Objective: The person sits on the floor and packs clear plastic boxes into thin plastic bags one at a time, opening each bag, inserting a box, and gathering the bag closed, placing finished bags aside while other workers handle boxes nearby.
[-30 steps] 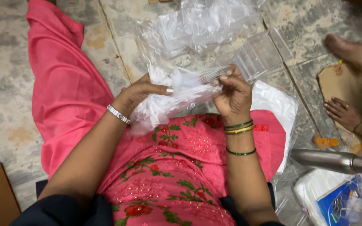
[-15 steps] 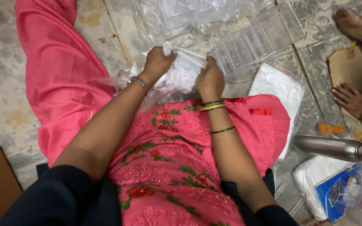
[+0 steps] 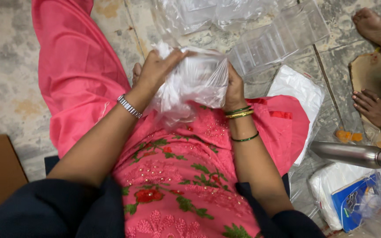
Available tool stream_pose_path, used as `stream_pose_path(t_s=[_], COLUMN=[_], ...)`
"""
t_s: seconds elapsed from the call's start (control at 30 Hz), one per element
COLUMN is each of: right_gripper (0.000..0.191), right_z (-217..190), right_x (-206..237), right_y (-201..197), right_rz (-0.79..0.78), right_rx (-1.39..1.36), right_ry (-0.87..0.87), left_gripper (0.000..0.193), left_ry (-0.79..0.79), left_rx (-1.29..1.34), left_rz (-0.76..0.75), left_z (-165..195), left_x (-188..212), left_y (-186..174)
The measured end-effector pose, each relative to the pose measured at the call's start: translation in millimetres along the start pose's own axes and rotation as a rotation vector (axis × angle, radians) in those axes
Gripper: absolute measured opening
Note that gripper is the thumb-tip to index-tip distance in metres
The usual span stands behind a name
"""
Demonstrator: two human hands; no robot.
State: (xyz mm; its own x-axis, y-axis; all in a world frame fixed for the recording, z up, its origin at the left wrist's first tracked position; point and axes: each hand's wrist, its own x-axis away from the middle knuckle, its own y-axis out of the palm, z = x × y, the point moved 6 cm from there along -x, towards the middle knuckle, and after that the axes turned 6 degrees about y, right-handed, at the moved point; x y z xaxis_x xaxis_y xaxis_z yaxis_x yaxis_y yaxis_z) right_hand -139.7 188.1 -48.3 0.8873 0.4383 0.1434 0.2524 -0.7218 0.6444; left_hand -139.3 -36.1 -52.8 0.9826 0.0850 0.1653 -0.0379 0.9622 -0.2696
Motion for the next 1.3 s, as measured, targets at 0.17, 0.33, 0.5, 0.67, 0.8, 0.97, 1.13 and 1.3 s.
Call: stream_pose_path(t_s=[0.17, 0.33, 0.5, 0.67, 0.8, 0.97, 1.13, 1.3], right_gripper=[0.04, 0.044, 0.048, 0.053, 0.053, 0.047, 0.041, 0.035], right_z=[-0.1, 12.8, 21.6, 20.2, 11.3, -18.9, -22.8, 4.0], right_x=[17.7, 21.4, 19.3, 22.5, 23.3, 24.0, 24.2, 5.9], right_y=[15.5, 16.1, 12.8, 18.9, 31.6, 14.0, -24.5, -44.9], right_rz=[-0.072, -0.055, -0.029, -0.047, -0.102, -0.047, 0.043, 0.037], right_rx=[0.029, -0.117, -0.173, -0.283, -0.28, -0.287, -0.359, -0.568], right_ry=[-0.133, -0.028, 0.045, 0.121, 0.158, 0.046, -0.012, -0.042], left_gripper=[0.048, 0.031, 0.027, 0.022, 0.021, 0.022, 0.031, 0.041], left_ry=[0.073, 0.266, 0.322, 0.372, 0.401, 0.519, 0.703, 0.675], left_rx=[0.102, 0.386, 0.592, 0.458, 0.457, 0.018, -0.123, -0.055], left_rz=[0.012, -0.217, -0.352, -0.231, 0.01, 0.444, 0.373, -0.1], left_z=[8.1, 27.0, 31.5, 8.9, -25.4, -22.9, 50.9, 101.2], left_x=[4.4, 13.0, 30.1, 11.7, -1.1, 7.6, 42.7, 48.2], left_y=[-17.0, -17.9, -18.0, -11.8, -22.5, -95.7, -151.9, -85.0])
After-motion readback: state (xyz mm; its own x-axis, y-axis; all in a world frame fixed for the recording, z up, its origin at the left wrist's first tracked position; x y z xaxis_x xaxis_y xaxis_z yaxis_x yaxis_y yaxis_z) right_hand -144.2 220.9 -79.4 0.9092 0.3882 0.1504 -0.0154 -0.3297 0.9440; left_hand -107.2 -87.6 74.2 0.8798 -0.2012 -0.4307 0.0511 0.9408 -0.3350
